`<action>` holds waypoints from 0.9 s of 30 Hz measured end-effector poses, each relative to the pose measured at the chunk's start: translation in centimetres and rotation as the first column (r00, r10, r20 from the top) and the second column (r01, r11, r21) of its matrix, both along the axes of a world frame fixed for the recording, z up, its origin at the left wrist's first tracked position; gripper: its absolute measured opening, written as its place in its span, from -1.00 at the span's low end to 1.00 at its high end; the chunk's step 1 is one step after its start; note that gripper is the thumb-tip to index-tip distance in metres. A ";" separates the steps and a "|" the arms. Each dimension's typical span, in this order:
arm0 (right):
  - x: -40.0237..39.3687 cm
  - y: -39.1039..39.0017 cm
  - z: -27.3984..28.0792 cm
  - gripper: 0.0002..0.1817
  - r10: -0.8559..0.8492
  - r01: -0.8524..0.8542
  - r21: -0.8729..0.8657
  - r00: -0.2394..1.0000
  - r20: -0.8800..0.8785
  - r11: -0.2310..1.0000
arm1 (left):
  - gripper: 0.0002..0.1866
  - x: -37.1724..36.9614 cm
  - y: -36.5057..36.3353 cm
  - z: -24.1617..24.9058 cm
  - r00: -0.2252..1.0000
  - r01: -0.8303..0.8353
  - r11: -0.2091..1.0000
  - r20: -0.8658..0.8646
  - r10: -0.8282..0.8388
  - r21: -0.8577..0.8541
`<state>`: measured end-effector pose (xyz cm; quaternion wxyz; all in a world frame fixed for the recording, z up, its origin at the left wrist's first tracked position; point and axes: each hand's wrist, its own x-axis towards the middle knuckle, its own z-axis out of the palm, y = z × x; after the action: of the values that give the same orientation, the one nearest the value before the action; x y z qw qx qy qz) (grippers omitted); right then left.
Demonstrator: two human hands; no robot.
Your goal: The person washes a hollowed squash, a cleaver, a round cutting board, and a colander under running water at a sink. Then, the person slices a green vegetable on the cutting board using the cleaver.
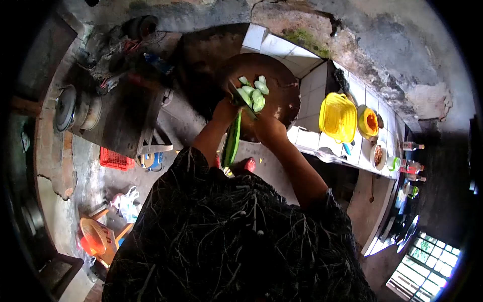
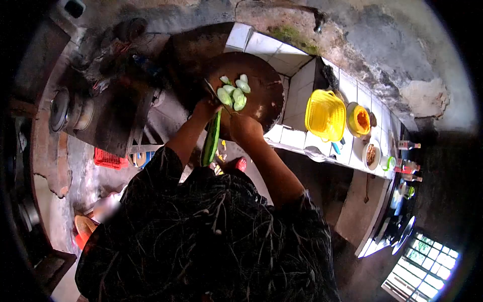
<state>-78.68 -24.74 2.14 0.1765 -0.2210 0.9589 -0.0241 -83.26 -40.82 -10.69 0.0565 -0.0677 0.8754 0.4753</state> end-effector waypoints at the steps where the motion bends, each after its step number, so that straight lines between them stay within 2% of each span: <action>1: 0.5 0.6 -1.1 -0.79 -0.011 0.011 0.001 1.000 0.001 1.000 | -0.49 0.2 0.2 -1.5 1.000 0.011 1.000 0.001 -0.011 0.001; 3: -0.4 1.4 -3.6 -0.79 0.234 -0.222 0.083 0.955 -0.183 0.971 | -0.48 -1.5 -0.2 -5.0 0.995 0.076 0.990 -0.048 -0.082 -0.122; 4: -0.4 1.5 -4.6 -0.79 0.233 -0.222 0.080 0.955 -0.184 0.972 | -0.48 -0.6 -0.3 -2.4 0.995 0.076 0.989 -0.048 -0.083 -0.125; 6: -0.5 1.6 -5.7 -0.79 0.027 -0.045 -0.125 0.989 -0.144 0.991 | -0.47 2.5 0.2 4.4 0.994 0.105 0.988 0.029 -0.102 -0.110; 7: -0.9 1.7 -4.9 -0.79 0.025 -0.045 -0.129 0.989 -0.149 0.991 | -0.47 2.9 0.6 5.6 0.994 0.106 0.988 0.026 -0.103 -0.115; 9: -1.3 2.2 -2.3 -0.79 0.236 -0.235 0.029 0.970 -0.052 0.972 | -0.46 3.3 1.1 6.7 0.991 0.030 0.985 0.134 -0.008 -0.167; 10: -1.2 2.5 -2.2 -0.79 0.234 -0.232 0.028 0.971 -0.057 0.972 | -0.46 3.1 1.1 6.5 0.992 0.032 0.985 0.130 -0.010 -0.169; 11: -1.0 2.8 -2.1 -0.79 0.013 -0.009 -0.181 1.000 0.020 0.984 | -0.46 2.9 1.1 6.2 0.994 0.027 0.989 0.107 -0.012 -0.143; 13: -0.5 3.0 -2.2 -0.78 -0.188 0.227 -0.358 0.972 0.140 0.906 | -0.47 2.3 1.2 5.6 0.996 0.023 0.993 0.084 -0.013 -0.114; 15: -0.2 2.7 -3.1 -0.78 -0.283 0.266 -0.280 0.959 -0.021 0.922 | -0.50 1.1 1.2 5.0 1.000 -0.005 0.992 -0.011 0.003 -0.130; 16: -0.3 2.4 -3.8 -0.78 -0.286 0.269 -0.278 0.958 -0.019 0.922 | -0.50 0.6 1.0 4.5 1.000 -0.002 0.992 -0.008 0.001 -0.129; 18: -0.9 1.7 -5.1 -0.78 -0.113 0.108 -0.108 0.993 -0.042 0.988 | -0.54 -0.1 0.5 3.9 0.998 0.012 1.000 0.069 -0.010 -0.025; 22: -0.7 0.4 -3.6 -0.78 -0.061 0.064 -0.059 0.997 0.048 0.996 | -0.55 0.4 0.0 4.0 0.990 -0.075 0.997 0.117 0.077 -0.014; 25: -0.7 0.2 -2.1 -0.78 -0.091 0.098 -0.138 0.994 0.059 0.986 | -0.51 0.5 0.4 4.1 0.990 -0.073 0.997 0.121 0.077 -0.036; 27: -0.7 0.0 -2.1 -0.70 -0.069 0.065 -0.053 0.995 -0.077 0.996 | -0.50 0.7 0.9 4.9 0.974 -0.125 0.990 0.179 0.136 -0.068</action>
<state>-79.37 -24.70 -0.01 0.1318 -0.1939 0.9711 -0.0453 -82.53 -39.90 -5.79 0.1037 -0.1701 0.8732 0.4448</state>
